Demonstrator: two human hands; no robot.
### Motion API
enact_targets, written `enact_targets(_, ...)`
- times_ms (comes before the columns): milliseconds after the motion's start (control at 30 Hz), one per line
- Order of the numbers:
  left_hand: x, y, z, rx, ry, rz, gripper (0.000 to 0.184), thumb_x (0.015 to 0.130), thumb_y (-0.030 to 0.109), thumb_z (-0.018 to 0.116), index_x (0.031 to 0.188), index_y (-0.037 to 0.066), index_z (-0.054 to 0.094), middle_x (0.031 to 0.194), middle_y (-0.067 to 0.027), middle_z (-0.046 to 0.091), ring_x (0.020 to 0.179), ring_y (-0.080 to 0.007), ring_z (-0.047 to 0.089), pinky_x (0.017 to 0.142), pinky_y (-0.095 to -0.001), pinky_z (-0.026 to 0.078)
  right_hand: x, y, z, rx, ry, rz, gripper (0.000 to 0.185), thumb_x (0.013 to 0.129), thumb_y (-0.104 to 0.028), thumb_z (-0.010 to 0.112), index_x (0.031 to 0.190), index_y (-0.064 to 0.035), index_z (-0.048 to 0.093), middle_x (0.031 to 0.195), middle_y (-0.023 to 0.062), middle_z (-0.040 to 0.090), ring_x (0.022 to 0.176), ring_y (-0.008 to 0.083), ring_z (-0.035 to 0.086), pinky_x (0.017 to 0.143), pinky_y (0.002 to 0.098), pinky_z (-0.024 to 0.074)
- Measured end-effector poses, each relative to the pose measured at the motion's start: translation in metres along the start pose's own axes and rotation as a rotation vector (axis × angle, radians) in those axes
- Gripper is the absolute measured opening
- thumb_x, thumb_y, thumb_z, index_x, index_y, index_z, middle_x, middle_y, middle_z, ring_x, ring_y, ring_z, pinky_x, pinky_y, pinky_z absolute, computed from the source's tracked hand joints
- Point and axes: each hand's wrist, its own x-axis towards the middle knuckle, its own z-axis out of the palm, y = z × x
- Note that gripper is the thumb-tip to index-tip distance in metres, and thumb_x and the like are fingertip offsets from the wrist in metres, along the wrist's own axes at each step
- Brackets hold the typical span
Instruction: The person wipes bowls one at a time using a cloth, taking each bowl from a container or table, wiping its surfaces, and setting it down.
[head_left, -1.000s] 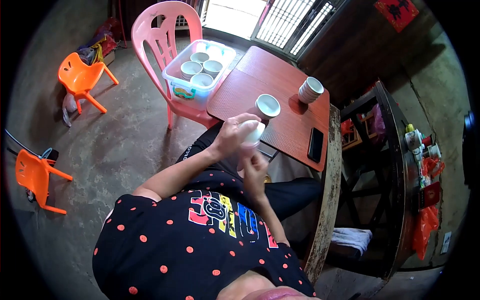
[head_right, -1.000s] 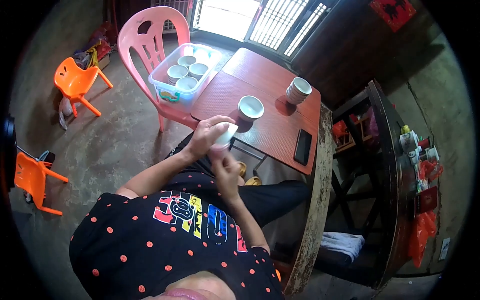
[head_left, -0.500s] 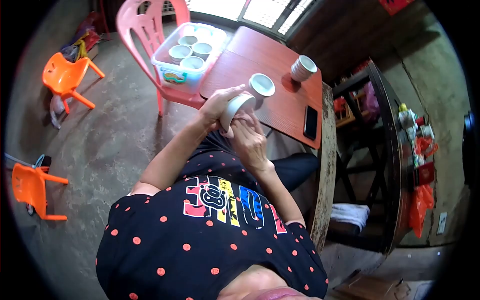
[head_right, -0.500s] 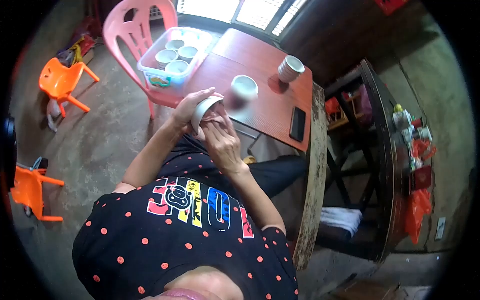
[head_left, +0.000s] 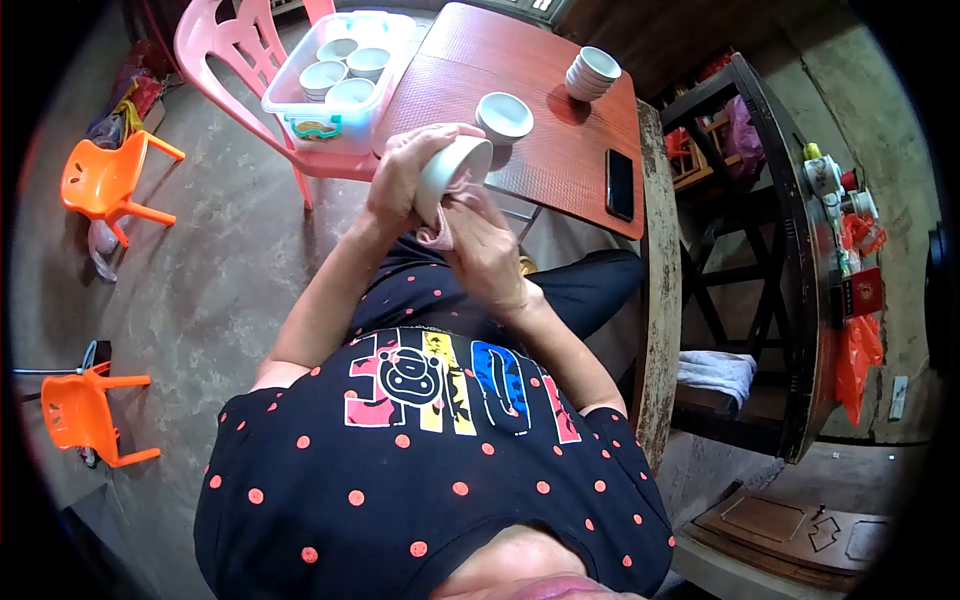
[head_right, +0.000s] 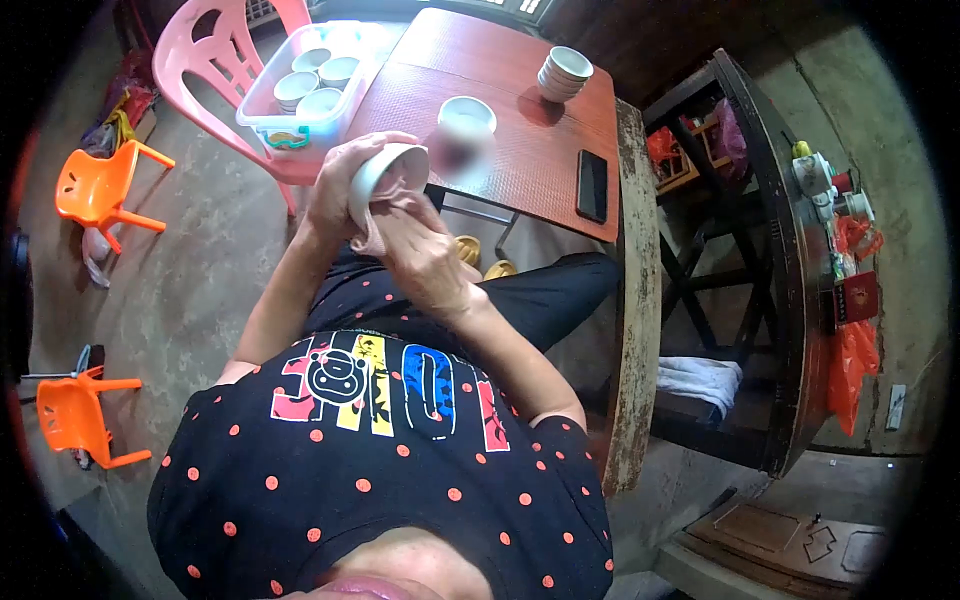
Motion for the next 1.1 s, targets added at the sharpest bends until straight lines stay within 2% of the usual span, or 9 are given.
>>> enact_targets(133, -0.004, -0.002, 0.010, 0.020, 0.059, 0.040, 0.032, 0.086, 0.020, 0.049, 0.099, -0.005, 0.064, 0.089, -0.0104, 0.066, 0.079, -0.0128, 0.061, 0.070, -0.0254, 0.049, -0.012, 0.005, 0.006, 0.135, 0.007, 0.137, 0.022, 0.078, -0.003, 0.065, 0.100, -0.0028, 0.062, 0.090, 0.0172, 0.064, 0.087, 0.0266, 0.066, 0.077, 0.0351, 0.0502)
enact_targets(267, -0.004, -0.026, 0.009, 0.512, 0.081, 0.645, 0.040, 0.086, 0.025, 0.051, 0.114, -0.004, 0.057, 0.109, -0.0162, 0.061, 0.097, -0.0204, 0.060, 0.086, -0.0294, 0.046, 0.008, -0.016, -0.011, 1.212, 0.277, 0.977, 0.017, 0.092, -0.012, 0.055, 0.101, 0.0011, 0.061, 0.079, 0.0029, 0.062, 0.061, 0.0059, 0.055, 0.053, 0.0187, 0.0403)
enact_targets(400, -0.002, -0.023, 0.009, 0.010, -0.032, 0.380, 0.051, 0.089, 0.038, 0.050, 0.120, -0.001, 0.055, 0.114, -0.0148, 0.059, 0.101, -0.0180, 0.058, 0.088, -0.0290, 0.044, 0.009, -0.017, -0.012, 0.821, 0.121, 0.846, 0.020, 0.094, -0.016, 0.054, 0.101, 0.0019, 0.061, 0.083, 0.0021, 0.063, 0.061, 0.0056, 0.056, 0.054, 0.0213, 0.0457)
enact_targets(533, 0.008, 0.000, -0.010, -0.550, -0.038, -0.435, 0.063, 0.090, 0.048, 0.048, 0.118, -0.008, 0.053, 0.099, -0.0176, 0.064, 0.083, -0.0206, 0.064, 0.079, -0.0325, 0.052, 0.010, 0.012, -0.014, -0.222, -0.167, -0.155, 0.025, 0.078, -0.004, 0.063, 0.102, -0.0002, 0.062, 0.096, 0.0099, 0.067, 0.088, 0.0233, 0.066, 0.082, 0.0347, 0.0501)
enact_targets(667, 0.006, -0.013, -0.008, -0.548, 0.067, -0.386, 0.040, 0.093, 0.035, 0.050, 0.102, -0.003, 0.060, 0.090, -0.0146, 0.066, 0.073, -0.0198, 0.064, 0.065, -0.0318, 0.054, -0.005, 0.022, 0.003, -0.135, -0.095, -0.029, 0.030, 0.072, -0.002, 0.064, 0.102, -0.0010, 0.062, 0.100, 0.0123, 0.066, 0.096, 0.0299, 0.063, 0.090, 0.0412, 0.0465)
enact_targets(733, 0.007, -0.025, -0.003, -0.438, 0.046, -0.239, 0.032, 0.093, 0.028, 0.048, 0.101, 0.000, 0.060, 0.084, -0.0081, 0.064, 0.067, -0.0141, 0.060, 0.059, -0.0244, 0.049, -0.002, 0.005, 0.002, 0.037, -0.049, 0.215, 0.019, 0.081, -0.004, 0.062, 0.099, 0.0009, 0.063, 0.090, 0.0113, 0.066, 0.086, 0.0192, 0.064, 0.081, 0.0337, 0.0482)
enact_targets(933, -0.004, -0.038, 0.009, 0.426, 0.191, 0.631, 0.045, 0.091, 0.035, 0.046, 0.114, -0.002, 0.055, 0.108, -0.0150, 0.059, 0.091, -0.0221, 0.060, 0.083, -0.0328, 0.047, 0.019, -0.014, -0.006, 1.071, 0.278, 0.921, 0.018, 0.091, -0.015, 0.059, 0.097, 0.0016, 0.063, 0.079, -0.0032, 0.059, 0.068, 0.0001, 0.046, 0.057, 0.0163, 0.0359)
enact_targets(1033, 0.002, -0.035, 0.004, 0.291, 0.085, 0.427, 0.051, 0.092, 0.046, 0.044, 0.113, 0.001, 0.056, 0.106, -0.0122, 0.060, 0.094, -0.0216, 0.059, 0.087, -0.0350, 0.046, 0.011, -0.005, -0.003, 0.856, 0.255, 0.850, 0.015, 0.088, -0.012, 0.062, 0.096, 0.0019, 0.063, 0.079, 0.0022, 0.063, 0.069, 0.0072, 0.056, 0.063, 0.0215, 0.0437)
enact_targets(1100, 0.003, -0.022, 0.002, -0.162, 0.027, -0.128, 0.052, 0.093, 0.049, 0.043, 0.114, 0.003, 0.056, 0.100, -0.0097, 0.063, 0.090, -0.0175, 0.061, 0.085, -0.0334, 0.047, 0.001, 0.003, -0.001, 0.464, 0.169, 0.634, 0.015, 0.085, -0.008, 0.064, 0.095, 0.0018, 0.063, 0.081, 0.0091, 0.065, 0.075, 0.0178, 0.063, 0.073, 0.0283, 0.0479)
